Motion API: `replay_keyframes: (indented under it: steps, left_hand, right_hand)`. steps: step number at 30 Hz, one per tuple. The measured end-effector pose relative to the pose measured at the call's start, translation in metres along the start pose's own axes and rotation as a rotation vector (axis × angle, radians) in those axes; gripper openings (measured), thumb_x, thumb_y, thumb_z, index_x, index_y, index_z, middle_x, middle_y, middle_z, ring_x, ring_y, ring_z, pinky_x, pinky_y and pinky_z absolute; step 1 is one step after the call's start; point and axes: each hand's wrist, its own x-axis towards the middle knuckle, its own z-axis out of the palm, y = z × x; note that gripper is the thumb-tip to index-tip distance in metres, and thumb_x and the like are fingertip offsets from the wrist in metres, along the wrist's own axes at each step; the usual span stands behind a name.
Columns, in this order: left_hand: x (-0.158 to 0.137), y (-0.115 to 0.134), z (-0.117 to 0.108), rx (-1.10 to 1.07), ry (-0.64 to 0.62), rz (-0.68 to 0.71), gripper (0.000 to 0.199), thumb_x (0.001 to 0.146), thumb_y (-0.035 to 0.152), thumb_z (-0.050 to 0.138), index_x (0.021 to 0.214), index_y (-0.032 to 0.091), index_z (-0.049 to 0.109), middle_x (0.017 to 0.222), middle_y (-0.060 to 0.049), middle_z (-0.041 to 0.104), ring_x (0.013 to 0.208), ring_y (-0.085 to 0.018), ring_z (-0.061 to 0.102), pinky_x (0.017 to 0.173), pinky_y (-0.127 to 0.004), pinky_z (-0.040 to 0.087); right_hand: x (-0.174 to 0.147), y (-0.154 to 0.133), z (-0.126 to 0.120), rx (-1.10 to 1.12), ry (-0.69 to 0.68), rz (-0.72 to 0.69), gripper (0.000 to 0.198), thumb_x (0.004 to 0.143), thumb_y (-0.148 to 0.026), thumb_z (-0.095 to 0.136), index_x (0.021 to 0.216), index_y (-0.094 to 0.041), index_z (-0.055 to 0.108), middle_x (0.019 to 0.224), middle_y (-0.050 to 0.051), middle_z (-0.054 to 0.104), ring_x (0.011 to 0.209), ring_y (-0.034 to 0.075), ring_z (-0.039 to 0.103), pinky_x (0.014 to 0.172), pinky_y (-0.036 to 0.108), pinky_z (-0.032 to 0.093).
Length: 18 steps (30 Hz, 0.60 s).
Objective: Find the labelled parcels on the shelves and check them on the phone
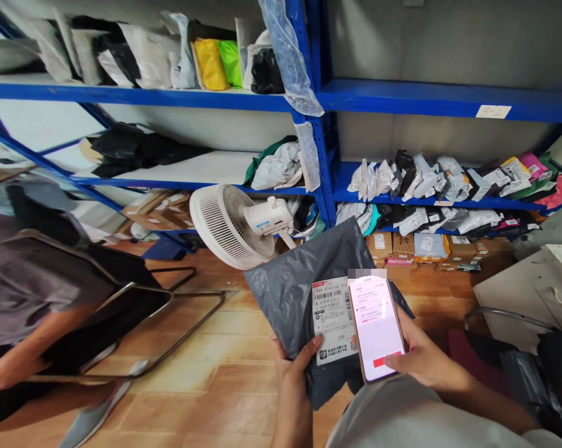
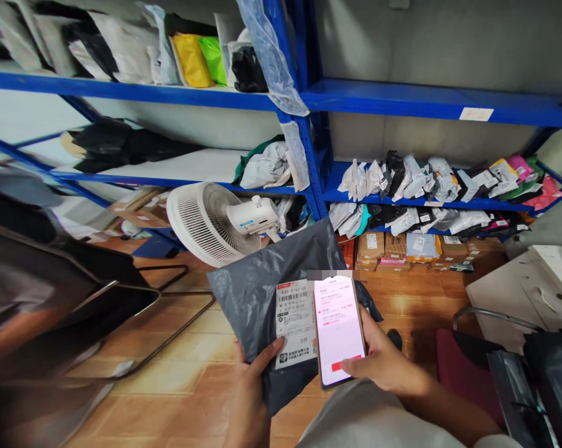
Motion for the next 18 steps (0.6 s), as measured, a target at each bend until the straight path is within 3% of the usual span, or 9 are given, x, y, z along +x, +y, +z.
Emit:
replay_keyframes:
  steps: [4,10,18]
  left_hand:
    - [0.0003,0.0002,-0.0014,0.006,-0.002,-0.011,0.068,0.052,0.014,0.082,0.111,0.03,0.052,0.085,0.002,0.073,0.068,-0.022,0.071,0.06,-0.032,0.06]
    - [0.0048,-0.0036,-0.0061,0.017,-0.019,-0.003,0.069,0.053,0.016,0.083,0.113,0.03,0.054,0.086,0.001,0.074,0.071,-0.023,0.071,0.063,-0.034,0.06]
    - [0.0012,-0.0005,-0.0036,0.011,-0.018,0.003,0.067,0.054,0.015,0.082,0.113,0.03,0.053,0.087,0.002,0.074,0.071,-0.022,0.071,0.064,-0.033,0.06]
  right_hand:
    - [-0.001,-0.0012,0.0005,-0.001,-0.006,0.021,0.092,0.061,-0.034,0.09,0.139,-0.03,0.04,0.136,0.01,0.06,0.114,0.028,0.063,0.09,0.04,0.05]
    - [-0.0022,0.0009,0.0001,0.022,-0.004,-0.003,0.097,0.062,-0.033,0.09,0.141,-0.029,0.035,0.118,0.009,0.07,0.108,0.027,0.067,0.086,0.038,0.051]
    - [-0.0014,-0.0001,0.0009,0.007,-0.016,0.002,0.099,0.06,-0.039,0.09,0.142,-0.028,0.035,0.12,0.011,0.068,0.11,0.03,0.065,0.089,0.042,0.049]
